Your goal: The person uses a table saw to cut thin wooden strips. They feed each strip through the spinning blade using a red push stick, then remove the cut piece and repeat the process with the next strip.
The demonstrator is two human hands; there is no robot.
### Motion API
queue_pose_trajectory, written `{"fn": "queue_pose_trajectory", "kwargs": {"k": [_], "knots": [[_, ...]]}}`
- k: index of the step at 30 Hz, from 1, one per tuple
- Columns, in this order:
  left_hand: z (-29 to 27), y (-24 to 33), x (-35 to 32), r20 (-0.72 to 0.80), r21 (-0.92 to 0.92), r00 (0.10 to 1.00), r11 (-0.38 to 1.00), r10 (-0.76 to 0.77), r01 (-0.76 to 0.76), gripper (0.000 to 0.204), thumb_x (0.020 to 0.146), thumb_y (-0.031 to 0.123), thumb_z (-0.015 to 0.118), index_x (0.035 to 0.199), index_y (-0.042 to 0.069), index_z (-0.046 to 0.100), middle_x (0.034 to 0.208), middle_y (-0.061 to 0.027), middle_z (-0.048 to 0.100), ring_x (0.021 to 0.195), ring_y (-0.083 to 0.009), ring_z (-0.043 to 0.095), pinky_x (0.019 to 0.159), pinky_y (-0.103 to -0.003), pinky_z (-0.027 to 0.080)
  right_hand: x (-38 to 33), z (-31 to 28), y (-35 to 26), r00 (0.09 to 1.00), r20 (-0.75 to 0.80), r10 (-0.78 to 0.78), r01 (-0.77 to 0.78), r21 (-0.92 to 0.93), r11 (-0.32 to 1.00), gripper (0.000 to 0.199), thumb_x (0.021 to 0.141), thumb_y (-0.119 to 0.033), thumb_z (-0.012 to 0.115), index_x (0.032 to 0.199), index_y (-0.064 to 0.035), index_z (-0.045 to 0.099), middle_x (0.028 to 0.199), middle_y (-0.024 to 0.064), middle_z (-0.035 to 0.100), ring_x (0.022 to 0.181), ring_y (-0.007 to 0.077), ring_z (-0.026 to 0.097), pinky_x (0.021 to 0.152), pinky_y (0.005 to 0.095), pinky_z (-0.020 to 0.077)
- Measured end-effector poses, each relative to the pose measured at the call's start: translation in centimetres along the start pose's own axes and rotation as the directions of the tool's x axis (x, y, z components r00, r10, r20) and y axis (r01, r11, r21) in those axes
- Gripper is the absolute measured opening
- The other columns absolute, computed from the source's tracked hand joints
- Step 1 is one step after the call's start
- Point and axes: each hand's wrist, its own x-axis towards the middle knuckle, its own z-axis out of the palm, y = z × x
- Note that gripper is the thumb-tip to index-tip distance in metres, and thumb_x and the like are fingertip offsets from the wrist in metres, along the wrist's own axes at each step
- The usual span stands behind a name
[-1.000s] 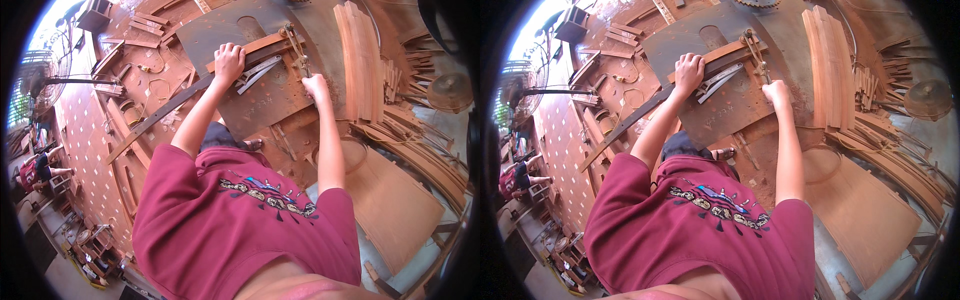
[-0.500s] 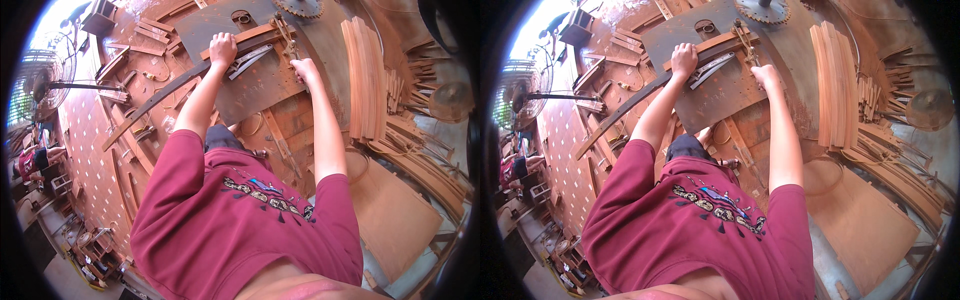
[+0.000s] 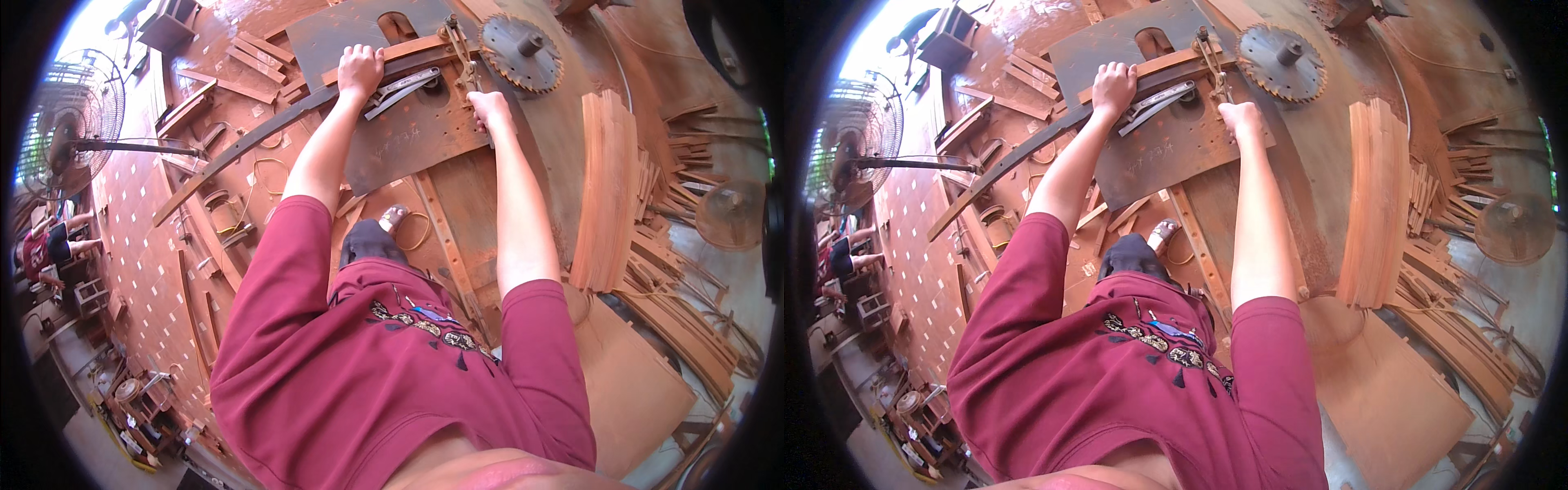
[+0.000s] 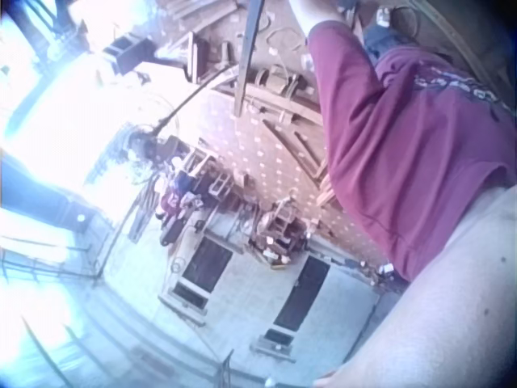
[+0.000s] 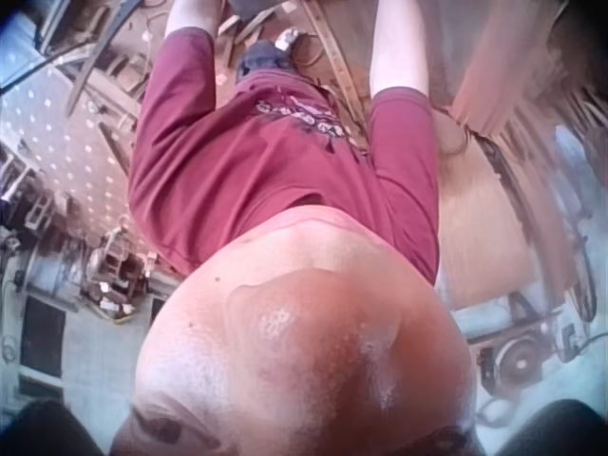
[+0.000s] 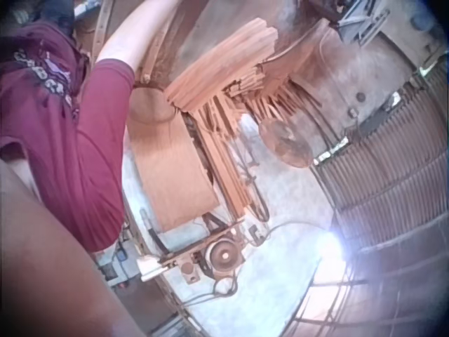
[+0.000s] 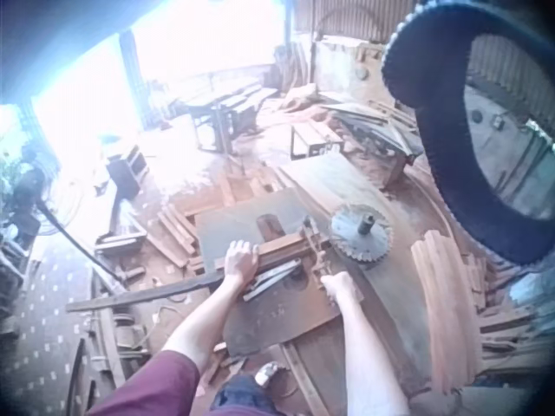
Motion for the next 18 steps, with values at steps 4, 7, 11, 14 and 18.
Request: {"fn": "queue_pose_trajectory", "kwargs": {"k": [4, 7, 11, 14, 18], "knots": [[1.7, -2.3, 3.5, -0.015, 0.066, 1.0, 0.998, 0.006, -0.005, 0.042, 0.102, 0.039, 0.049, 0.093, 0.003, 0.069, 0.098, -0.0149, 0.069, 0.1, -0.0335, 0.062, 0.088, -0.045, 0.051, 2.6, 1.1, -3.0, 1.0, -0.011, -0.003, 0.003, -0.002, 1.0, 0.036, 0.082, -0.034, 0.065, 0.075, 0.0019, 0.064, 0.065, 0.0083, 0.063, 0.051, 0.0169, 0.06, 0.05, 0.0354, 0.0512], [2.5, -3.8, 5.7, -0.023, 0.1, 1.0, 0.995, 0.01, -0.008, 0.044, 0.103, 0.041, 0.048, 0.093, 0.004, 0.069, 0.098, -0.0143, 0.069, 0.1, -0.0327, 0.063, 0.087, -0.044, 0.051, 4.3, 1.6, -5.2, 1.0, 0.0, 0.015, -0.015, -0.029, 0.999, 0.036, 0.082, -0.034, 0.065, 0.075, 0.0016, 0.065, 0.065, 0.0079, 0.064, 0.052, 0.0169, 0.06, 0.05, 0.0351, 0.0522], [3.0, -5.0, 7.6, -0.004, 0.077, 1.0, 0.997, 0.018, -0.017, 0.045, 0.105, 0.04, 0.045, 0.093, 0.003, 0.068, 0.098, -0.0145, 0.069, 0.099, -0.0336, 0.063, 0.087, -0.045, 0.051, 7.0, 3.2, -6.2, 0.994, -0.106, -0.03, 0.02, -0.09, 0.996, 0.037, 0.08, -0.036, 0.066, 0.076, 0.0012, 0.067, 0.067, 0.0088, 0.066, 0.055, 0.0171, 0.063, 0.052, 0.0337, 0.0542], [3.1, -5.8, 8.6, 0.001, 0.079, 1.0, 0.996, 0.028, -0.028, 0.045, 0.105, 0.04, 0.045, 0.092, 0.004, 0.068, 0.097, -0.0147, 0.069, 0.098, -0.0343, 0.062, 0.086, -0.046, 0.051, 6.7, 3.4, -7.8, 0.989, -0.146, 0.021, -0.034, -0.087, 0.996, 0.039, 0.078, -0.037, 0.065, 0.081, 0.0007, 0.071, 0.072, 0.0107, 0.07, 0.063, 0.0207, 0.068, 0.062, 0.0355, 0.0559], [3.2, -6.2, 8.2, 0.01, 0.07, 0.999, 0.997, 0.032, -0.033, 0.044, 0.105, 0.039, 0.045, 0.09, 0.004, 0.067, 0.097, -0.0147, 0.069, 0.097, -0.0347, 0.062, 0.086, -0.046, 0.051, 4.4, 2.5, -9.1, 0.995, -0.07, 0.075, -0.081, -0.075, 0.994, 0.05, 0.076, -0.037, 0.065, 0.11, -0.0014, 0.075, 0.119, 0.0224, 0.071, 0.112, 0.0361, 0.069, 0.096, 0.0434, 0.0544]]}}
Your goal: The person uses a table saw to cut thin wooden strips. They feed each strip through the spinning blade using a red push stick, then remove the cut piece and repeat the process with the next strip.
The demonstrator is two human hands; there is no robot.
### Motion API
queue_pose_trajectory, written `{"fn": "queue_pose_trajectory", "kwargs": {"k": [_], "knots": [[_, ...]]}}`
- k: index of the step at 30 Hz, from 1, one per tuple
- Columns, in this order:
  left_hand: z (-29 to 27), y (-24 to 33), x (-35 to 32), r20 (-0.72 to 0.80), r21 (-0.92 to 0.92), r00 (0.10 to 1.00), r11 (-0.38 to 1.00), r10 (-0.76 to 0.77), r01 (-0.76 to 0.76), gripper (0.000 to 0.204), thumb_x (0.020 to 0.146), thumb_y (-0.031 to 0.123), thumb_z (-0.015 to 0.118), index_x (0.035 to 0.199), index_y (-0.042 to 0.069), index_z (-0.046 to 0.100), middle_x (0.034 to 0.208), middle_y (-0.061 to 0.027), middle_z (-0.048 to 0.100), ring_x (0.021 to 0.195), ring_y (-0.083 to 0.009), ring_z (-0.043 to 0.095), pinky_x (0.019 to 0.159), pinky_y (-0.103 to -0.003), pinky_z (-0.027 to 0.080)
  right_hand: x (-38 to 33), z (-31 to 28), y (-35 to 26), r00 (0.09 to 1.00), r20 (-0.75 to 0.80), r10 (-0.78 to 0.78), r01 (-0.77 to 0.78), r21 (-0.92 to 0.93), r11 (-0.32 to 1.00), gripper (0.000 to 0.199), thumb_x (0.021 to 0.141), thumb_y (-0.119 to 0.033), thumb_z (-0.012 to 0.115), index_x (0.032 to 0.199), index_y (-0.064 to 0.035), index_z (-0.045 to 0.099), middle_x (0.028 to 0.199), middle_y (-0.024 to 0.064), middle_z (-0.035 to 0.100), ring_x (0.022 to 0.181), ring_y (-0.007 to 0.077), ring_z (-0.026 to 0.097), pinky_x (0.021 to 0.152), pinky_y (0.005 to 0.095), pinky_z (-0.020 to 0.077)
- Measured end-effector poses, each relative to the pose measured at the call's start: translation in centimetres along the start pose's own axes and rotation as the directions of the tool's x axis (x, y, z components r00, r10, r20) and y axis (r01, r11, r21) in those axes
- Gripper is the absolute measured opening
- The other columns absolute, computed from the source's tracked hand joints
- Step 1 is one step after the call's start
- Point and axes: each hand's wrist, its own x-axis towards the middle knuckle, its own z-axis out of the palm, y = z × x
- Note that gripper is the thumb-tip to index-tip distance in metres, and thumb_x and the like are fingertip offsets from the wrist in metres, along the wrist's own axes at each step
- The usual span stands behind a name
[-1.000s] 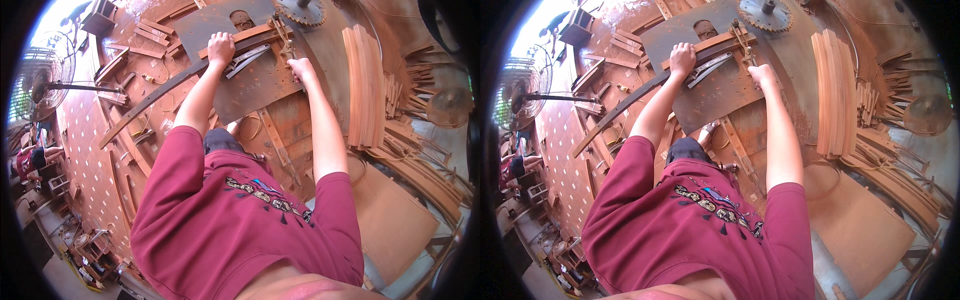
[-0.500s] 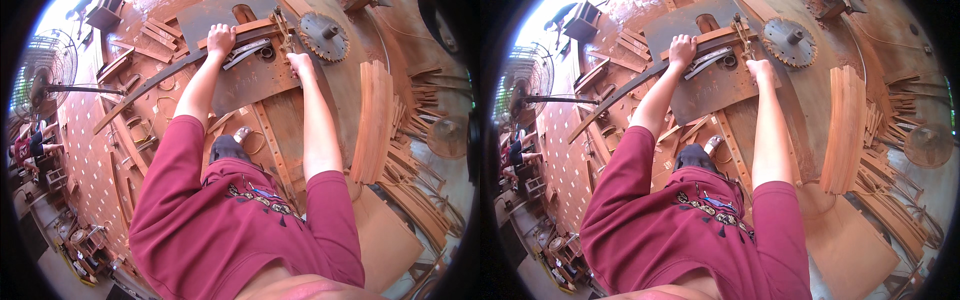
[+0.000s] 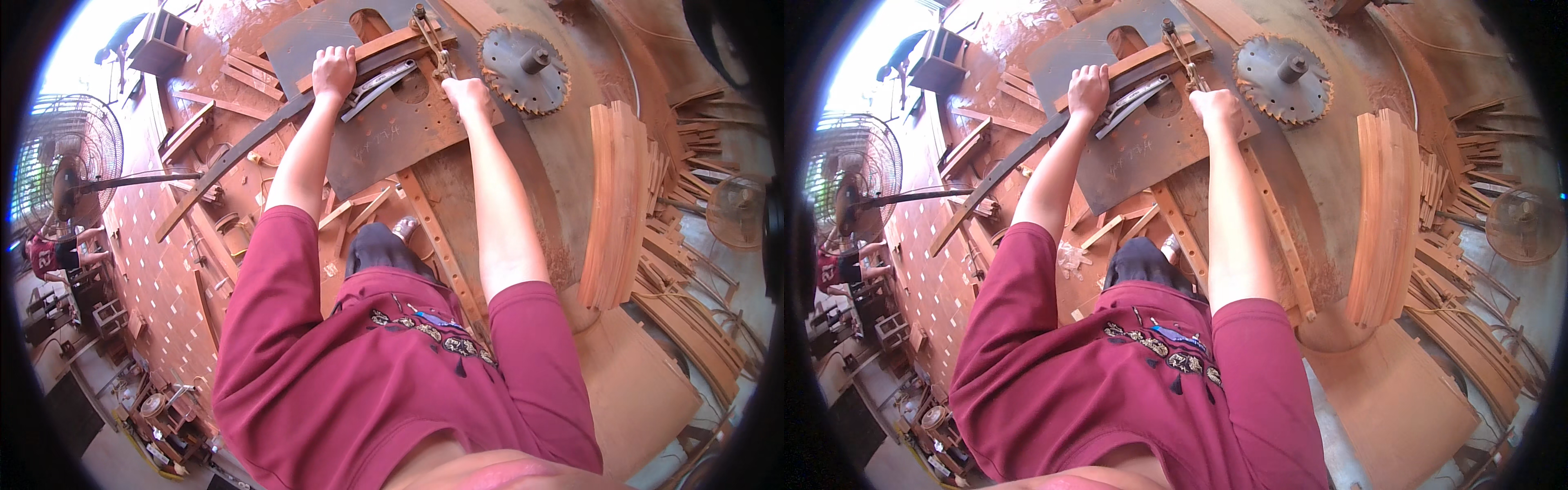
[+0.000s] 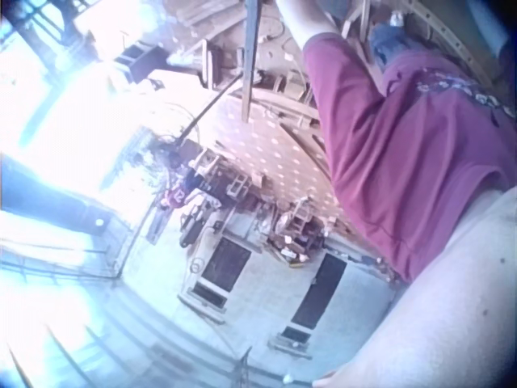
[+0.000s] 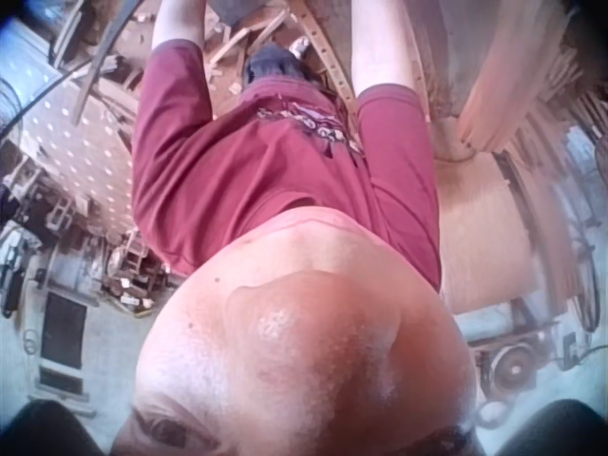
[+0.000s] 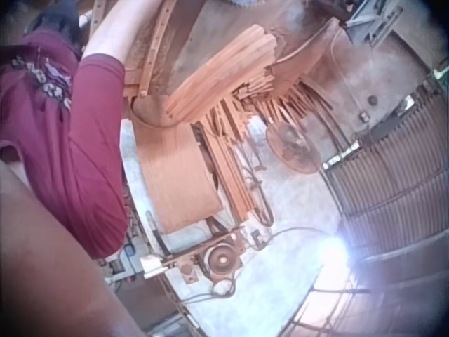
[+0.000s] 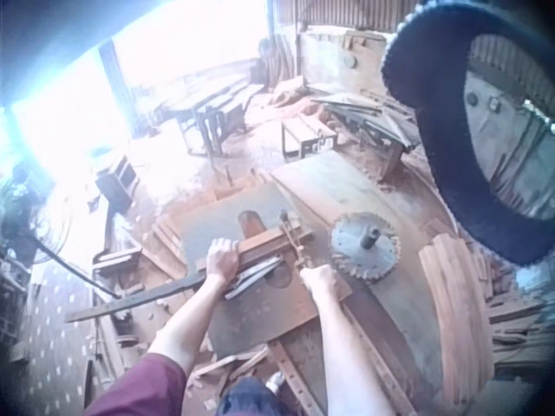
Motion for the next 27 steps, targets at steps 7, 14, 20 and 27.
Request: {"fn": "queue_pose_trajectory", "kwargs": {"k": [7, 14, 20, 27], "knots": [[0.6, 0.7, 0.5, -0.059, 0.031, 0.998, 0.999, -0.031, 0.033, 0.049, 0.106, 0.043, 0.044, 0.094, 0.003, 0.068, 0.099, -0.0174, 0.067, 0.099, -0.0355, 0.062, 0.088, -0.047, 0.052, -1.6, -0.2, -0.1, 0.97, -0.2, -0.141, 0.128, -0.08, 0.989, 0.042, 0.077, -0.035, 0.069, 0.101, -0.0011, 0.077, 0.108, 0.0221, 0.074, 0.103, 0.0346, 0.072, 0.09, 0.0431, 0.0582], [-0.2, 1.1, -1.4, 0.02, -0.003, 1.0, 1.0, -0.002, 0.002, 0.053, 0.104, 0.051, 0.046, 0.101, 0.003, 0.069, 0.106, -0.0188, 0.065, 0.104, -0.0373, 0.061, 0.091, -0.047, 0.051, -3.5, -0.4, 2.4, 0.955, -0.233, -0.184, 0.162, -0.112, 0.98, 0.037, 0.08, -0.032, 0.065, 0.098, -0.0013, 0.077, 0.102, 0.0223, 0.075, 0.099, 0.0352, 0.073, 0.09, 0.0426, 0.0584], [-2.4, 4.9, -7.1, -0.01, -0.006, 0.999, 0.999, -0.048, 0.048, 0.049, 0.104, 0.047, 0.047, 0.098, 0.004, 0.069, 0.104, -0.0171, 0.065, 0.102, -0.0347, 0.061, 0.091, -0.046, 0.05, -7.3, -2.2, 7.0, 0.963, -0.222, -0.151, 0.125, -0.128, 0.984, 0.039, 0.079, -0.033, 0.066, 0.098, -0.0008, 0.077, 0.102, 0.0227, 0.075, 0.099, 0.035, 0.073, 0.089, 0.0435, 0.0585], [-5.3, 10.9, -14.8, 0.0, -0.014, 0.998, 0.998, -0.06, 0.06, 0.043, 0.104, 0.042, 0.048, 0.098, 0.005, 0.068, 0.1, -0.015, 0.064, 0.1, -0.0328, 0.061, 0.088, -0.045, 0.05, -11.8, -4.2, 15.0, 0.964, -0.225, -0.14, 0.111, -0.14, 0.984, 0.041, 0.077, -0.034, 0.067, 0.101, -0.0021, 0.077, 0.104, 0.0199, 0.075, 0.102, 0.036, 0.073, 0.09, 0.044, 0.0585]]}}
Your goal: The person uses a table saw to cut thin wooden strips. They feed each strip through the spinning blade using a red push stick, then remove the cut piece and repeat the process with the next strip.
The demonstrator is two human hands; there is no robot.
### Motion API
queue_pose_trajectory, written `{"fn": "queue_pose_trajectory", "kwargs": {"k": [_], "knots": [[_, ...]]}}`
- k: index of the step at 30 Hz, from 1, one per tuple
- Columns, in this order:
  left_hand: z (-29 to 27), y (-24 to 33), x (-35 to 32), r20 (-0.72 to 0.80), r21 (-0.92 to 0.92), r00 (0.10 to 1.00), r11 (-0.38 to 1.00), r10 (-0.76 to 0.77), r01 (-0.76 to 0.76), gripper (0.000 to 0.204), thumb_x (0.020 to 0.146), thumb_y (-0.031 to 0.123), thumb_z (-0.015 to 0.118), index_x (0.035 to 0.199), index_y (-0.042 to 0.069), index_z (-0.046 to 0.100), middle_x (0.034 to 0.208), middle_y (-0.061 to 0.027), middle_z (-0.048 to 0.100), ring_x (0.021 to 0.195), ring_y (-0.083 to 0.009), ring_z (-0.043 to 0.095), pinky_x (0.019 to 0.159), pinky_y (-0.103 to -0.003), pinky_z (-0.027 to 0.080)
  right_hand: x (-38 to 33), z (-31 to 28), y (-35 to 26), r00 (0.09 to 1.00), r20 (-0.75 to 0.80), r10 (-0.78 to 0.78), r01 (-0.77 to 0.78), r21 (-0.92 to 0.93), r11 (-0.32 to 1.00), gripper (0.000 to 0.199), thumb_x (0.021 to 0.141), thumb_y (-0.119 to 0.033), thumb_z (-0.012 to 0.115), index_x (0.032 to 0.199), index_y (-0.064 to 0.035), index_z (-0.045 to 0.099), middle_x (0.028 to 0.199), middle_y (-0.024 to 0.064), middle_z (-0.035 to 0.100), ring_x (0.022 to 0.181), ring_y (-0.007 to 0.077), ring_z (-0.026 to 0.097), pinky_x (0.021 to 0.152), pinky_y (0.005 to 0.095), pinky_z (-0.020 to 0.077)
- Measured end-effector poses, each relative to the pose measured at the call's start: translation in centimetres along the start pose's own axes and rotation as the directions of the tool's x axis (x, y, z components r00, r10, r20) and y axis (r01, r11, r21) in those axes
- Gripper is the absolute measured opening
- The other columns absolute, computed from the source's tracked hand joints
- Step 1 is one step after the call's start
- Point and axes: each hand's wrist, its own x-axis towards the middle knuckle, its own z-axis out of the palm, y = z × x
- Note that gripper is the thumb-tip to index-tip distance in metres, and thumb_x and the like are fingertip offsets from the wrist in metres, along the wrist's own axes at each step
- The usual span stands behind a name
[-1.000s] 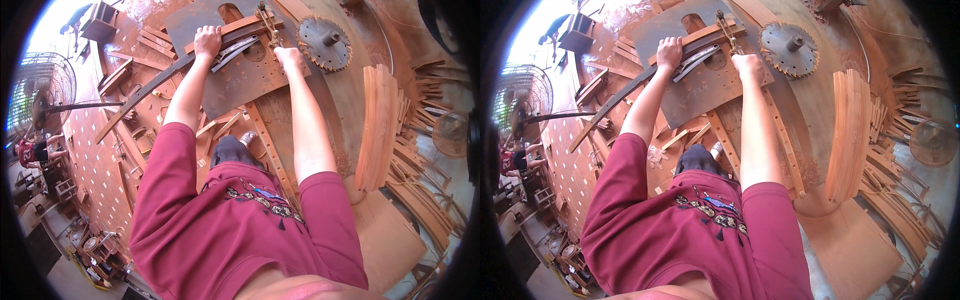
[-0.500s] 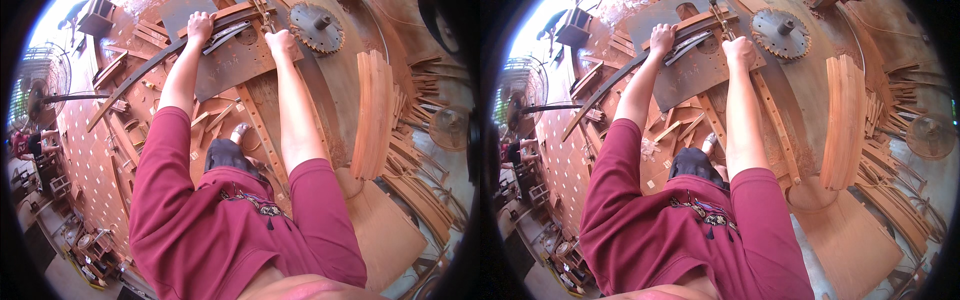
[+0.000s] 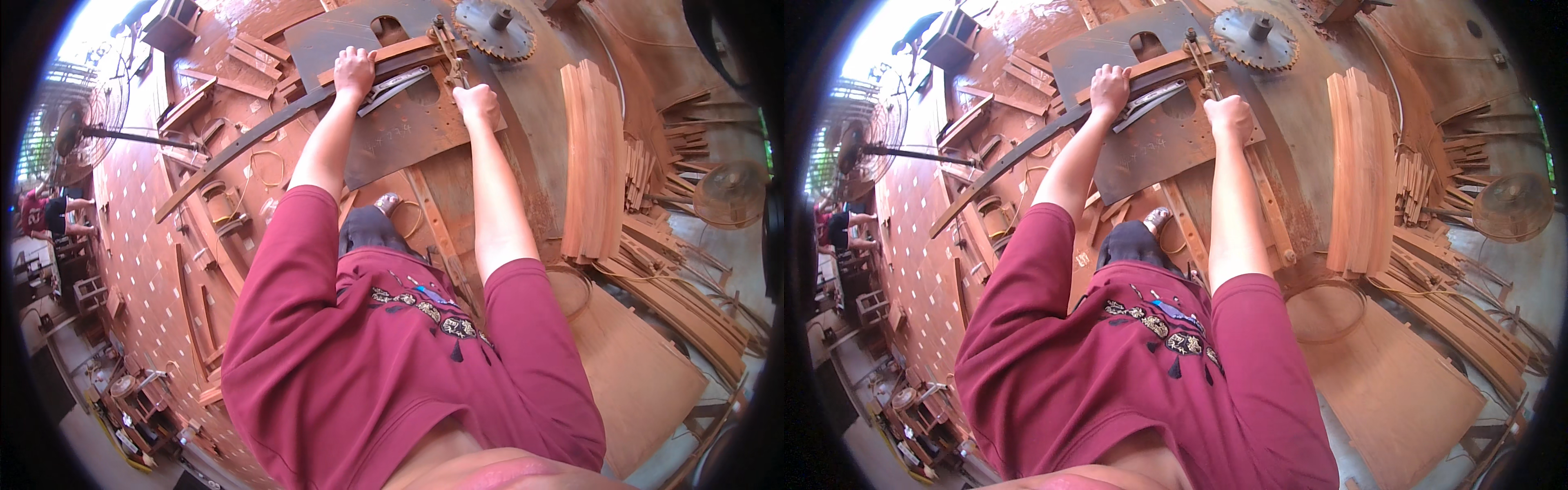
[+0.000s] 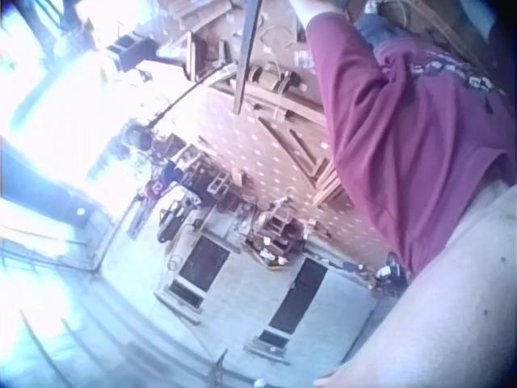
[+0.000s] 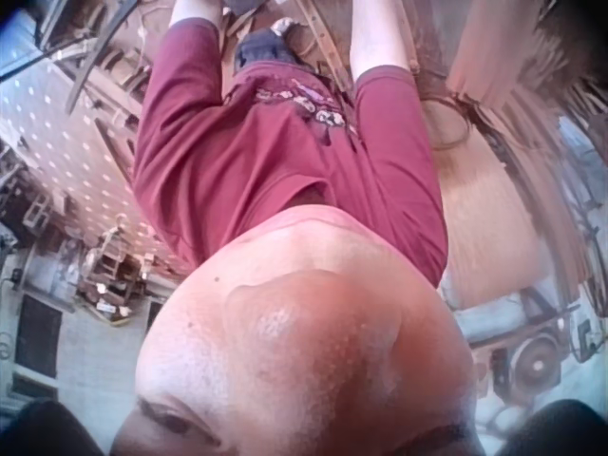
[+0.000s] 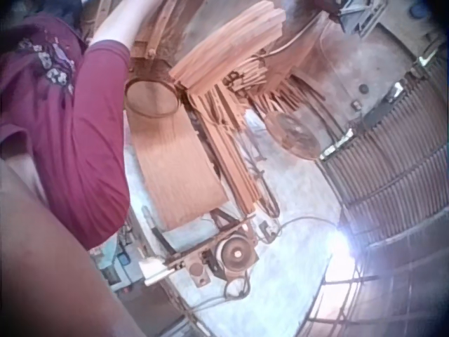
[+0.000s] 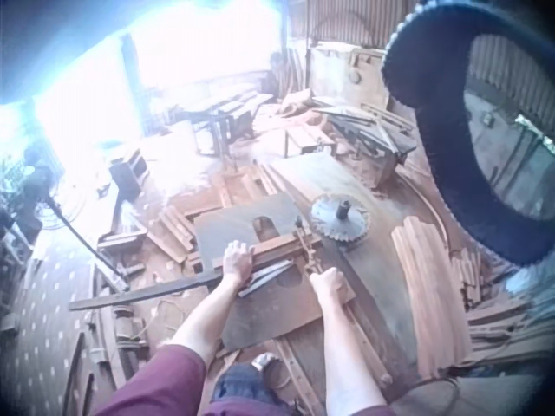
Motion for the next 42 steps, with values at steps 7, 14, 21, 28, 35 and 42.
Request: {"fn": "queue_pose_trajectory", "kwargs": {"k": [7, 14, 21, 28, 35, 42], "knots": [[-2.9, 5.4, -8.1, -0.021, 0.014, 1.0, 1.0, 0.004, -0.003, 0.034, 0.103, 0.033, 0.049, 0.098, 0.005, 0.068, 0.101, -0.0139, 0.063, 0.101, -0.0313, 0.061, 0.089, -0.044, 0.05, -4.9, -1.9, 8.1, 0.999, -0.023, 0.033, -0.033, -0.021, 0.999, 0.042, 0.076, -0.031, 0.066, 0.105, -0.002, 0.076, 0.112, 0.0212, 0.073, 0.108, 0.0373, 0.071, 0.093, 0.0466, 0.0575], [-5.7, 10.2, -15.7, -0.025, 0.01, 1.0, 1.0, 0.01, -0.01, 0.032, 0.102, 0.029, 0.048, 0.095, 0.004, 0.067, 0.1, -0.0136, 0.063, 0.101, -0.0316, 0.061, 0.089, -0.045, 0.049, -9.7, -3.7, 15.7, 0.999, -0.012, 0.039, -0.04, -0.017, 0.999, 0.043, 0.075, -0.031, 0.065, 0.105, -0.0019, 0.076, 0.114, 0.0215, 0.073, 0.109, 0.0383, 0.07, 0.095, 0.0471, 0.0564], [-6.5, 14.3, -19.4, -0.019, -0.026, 0.998, 0.998, 0.052, -0.053, 0.031, 0.102, 0.027, 0.048, 0.095, 0.004, 0.067, 0.1, -0.0134, 0.062, 0.1, -0.0319, 0.06, 0.087, -0.045, 0.049, -4.7, -0.1, 27.2, 0.996, -0.007, -0.084, 0.084, 0.236, 0.968, 0.029, 0.081, -0.027, 0.062, 0.068, -0.0004, 0.063, 0.056, 0.0099, 0.061, 0.044, 0.0197, 0.058, 0.043, 0.036, 0.0464], [-7.8, 13.2, -20.5, -0.055, -0.046, 0.998, 0.999, 0.019, -0.022, 0.03, 0.101, 0.026, 0.049, 0.092, 0.003, 0.066, 0.097, -0.0144, 0.063, 0.099, -0.0323, 0.06, 0.088, -0.045, 0.05, -7.8, -3.0, 23.7, 0.956, 0.293, 0.009, -0.097, 0.288, 0.953, 0.023, 0.079, -0.024, 0.063, 0.072, -0.0022, 0.061, 0.058, 0.0056, 0.055, 0.044, 0.0174, 0.05, 0.043, 0.0377, 0.0443], [-7.3, 12.8, -19.2, -0.017, -0.042, 1.0, 0.999, 0.004, -0.004, 0.03, 0.102, 0.026, 0.048, 0.094, 0.003, 0.067, 0.099, -0.0137, 0.063, 0.099, -0.0317, 0.06, 0.089, -0.044, 0.049, -7.0, -2.6, 22.4, 0.934, 0.353, 0.059, -0.154, 0.248, 0.956, 0.02, 0.079, -0.024, 0.061, 0.071, -0.0055, 0.06, 0.055, 0.0014, 0.049, 0.043, 0.0145, 0.044, 0.044, 0.035, 0.0401], [-5.1, 9.1, -13.3, -0.045, -0.043, 0.999, 0.999, -0.006, 0.004, 0.029, 0.1, 0.026, 0.049, 0.092, 0.004, 0.067, 0.099, -0.0136, 0.064, 0.099, -0.0317, 0.061, 0.089, -0.044, 0.05, -3.1, -1.2, 16.5, 0.932, 0.36, 0.041, -0.149, 0.28, 0.948, 0.026, 0.075, -0.025, 0.062, 0.068, -0.0011, 0.063, 0.057, 0.0063, 0.057, 0.048, 0.0176, 0.056, 0.047, 0.0365, 0.0471]]}}
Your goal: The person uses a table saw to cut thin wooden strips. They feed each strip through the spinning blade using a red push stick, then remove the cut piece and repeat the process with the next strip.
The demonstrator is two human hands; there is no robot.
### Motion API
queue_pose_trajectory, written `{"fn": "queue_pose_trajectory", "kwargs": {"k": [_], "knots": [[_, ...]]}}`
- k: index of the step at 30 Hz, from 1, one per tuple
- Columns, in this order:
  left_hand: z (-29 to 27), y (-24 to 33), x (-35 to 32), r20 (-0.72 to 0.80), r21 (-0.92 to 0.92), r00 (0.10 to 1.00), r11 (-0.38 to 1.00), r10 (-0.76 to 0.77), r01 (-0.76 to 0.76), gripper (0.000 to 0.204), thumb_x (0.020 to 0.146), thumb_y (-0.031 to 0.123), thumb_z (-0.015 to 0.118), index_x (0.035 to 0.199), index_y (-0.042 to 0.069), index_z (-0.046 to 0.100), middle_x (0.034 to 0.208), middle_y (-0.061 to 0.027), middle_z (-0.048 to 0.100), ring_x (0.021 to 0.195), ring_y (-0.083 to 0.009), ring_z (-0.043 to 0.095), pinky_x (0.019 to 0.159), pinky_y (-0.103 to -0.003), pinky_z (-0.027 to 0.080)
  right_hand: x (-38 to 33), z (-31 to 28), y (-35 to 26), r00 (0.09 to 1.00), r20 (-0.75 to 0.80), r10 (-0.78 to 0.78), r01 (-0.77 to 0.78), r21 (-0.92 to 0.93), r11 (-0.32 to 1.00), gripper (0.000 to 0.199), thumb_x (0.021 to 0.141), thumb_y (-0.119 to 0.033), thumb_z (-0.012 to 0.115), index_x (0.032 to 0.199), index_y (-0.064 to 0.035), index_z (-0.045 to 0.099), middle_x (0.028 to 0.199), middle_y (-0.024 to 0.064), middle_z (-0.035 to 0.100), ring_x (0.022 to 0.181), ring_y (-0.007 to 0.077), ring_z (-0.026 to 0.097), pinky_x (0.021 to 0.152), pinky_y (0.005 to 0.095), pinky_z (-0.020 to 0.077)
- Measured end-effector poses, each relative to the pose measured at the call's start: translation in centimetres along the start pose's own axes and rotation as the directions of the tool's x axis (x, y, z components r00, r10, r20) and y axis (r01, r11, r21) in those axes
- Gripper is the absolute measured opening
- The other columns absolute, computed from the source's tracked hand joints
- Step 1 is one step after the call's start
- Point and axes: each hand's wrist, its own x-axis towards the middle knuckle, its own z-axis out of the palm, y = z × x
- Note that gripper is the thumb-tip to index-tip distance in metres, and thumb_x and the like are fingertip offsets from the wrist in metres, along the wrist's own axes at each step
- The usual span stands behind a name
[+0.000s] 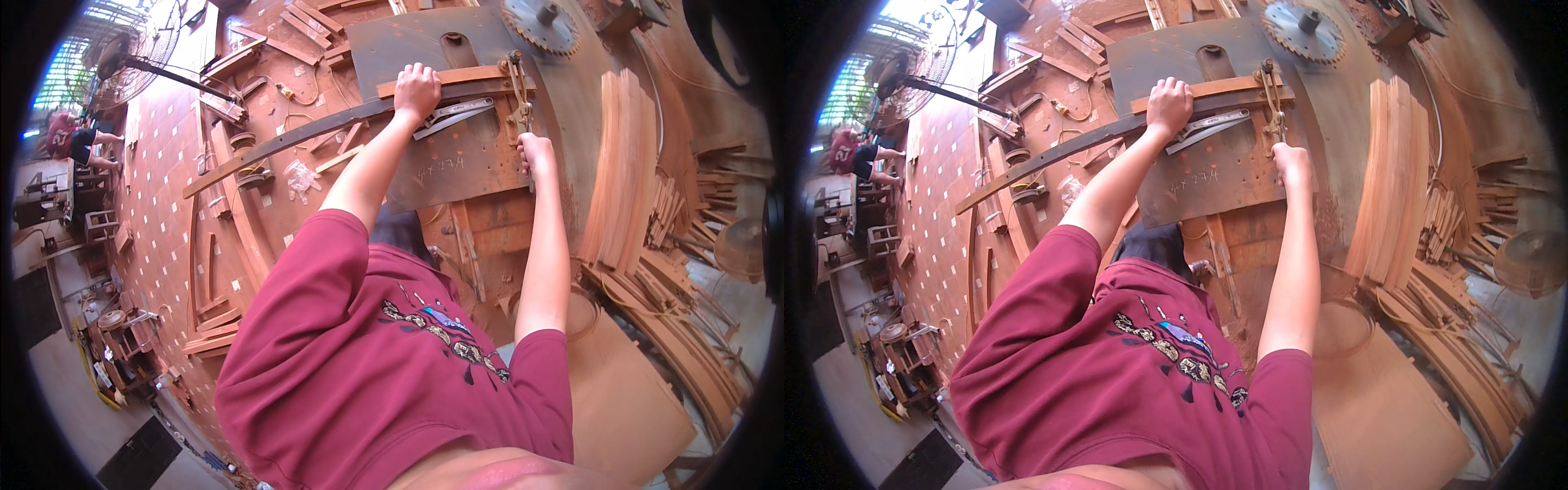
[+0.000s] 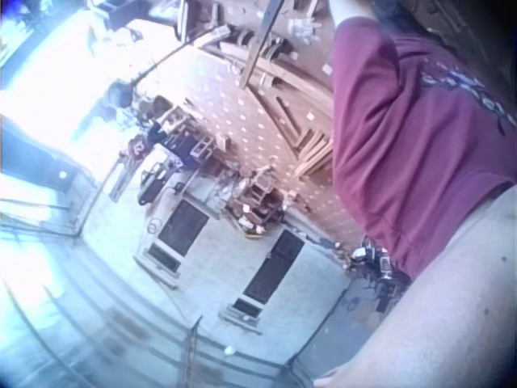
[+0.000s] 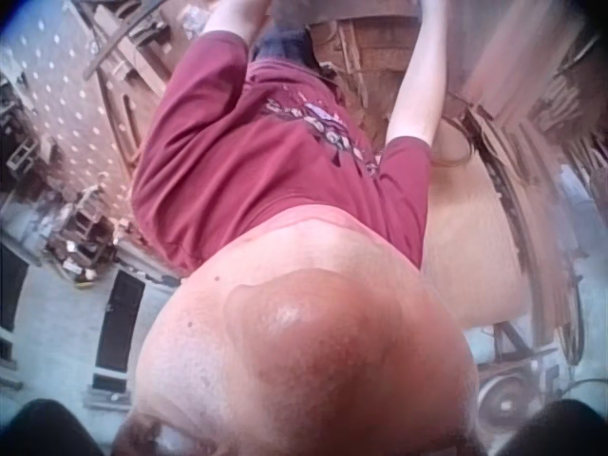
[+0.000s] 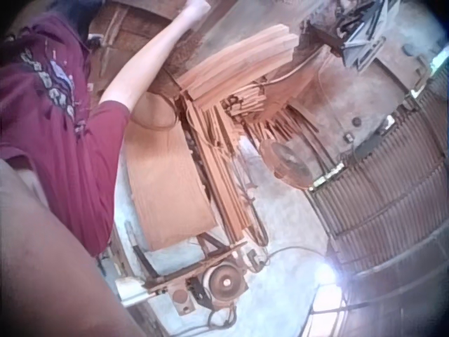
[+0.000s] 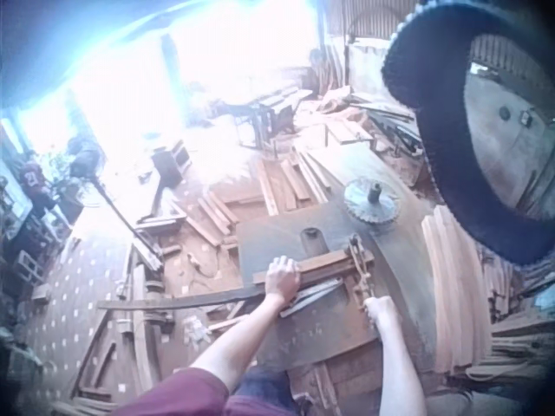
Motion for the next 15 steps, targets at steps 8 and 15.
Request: {"fn": "queue_pose_trajectory", "kwargs": {"k": [8, 15], "knots": [[3.5, -5.8, 9.1, -0.011, 0.01, 1.0, 1.0, -0.019, 0.019, 0.027, 0.098, 0.025, 0.051, 0.094, 0.004, 0.066, 0.099, -0.0147, 0.065, 0.101, -0.0318, 0.061, 0.09, -0.044, 0.051, 5.6, 2.9, -9.1, 0.994, 0.101, -0.036, 0.024, 0.12, 0.993, 0.023, 0.082, -0.029, 0.065, 0.073, -0.008, 0.06, 0.057, -0.0017, 0.051, 0.046, 0.0117, 0.048, 0.046, 0.0328, 0.0416], [6.0, -11.0, 16.9, -0.014, 0.005, 1.0, 1.0, 0.01, -0.01, 0.026, 0.098, 0.024, 0.05, 0.093, 0.004, 0.065, 0.098, -0.0139, 0.065, 0.099, -0.0315, 0.061, 0.09, -0.044, 0.05, 10.9, 6.0, -16.5, 0.997, 0.074, -0.024, 0.014, 0.124, 0.992, 0.024, 0.082, -0.03, 0.066, 0.074, -0.0077, 0.06, 0.058, -0.0009, 0.051, 0.045, 0.012, 0.046, 0.045, 0.0328, 0.0416]]}}
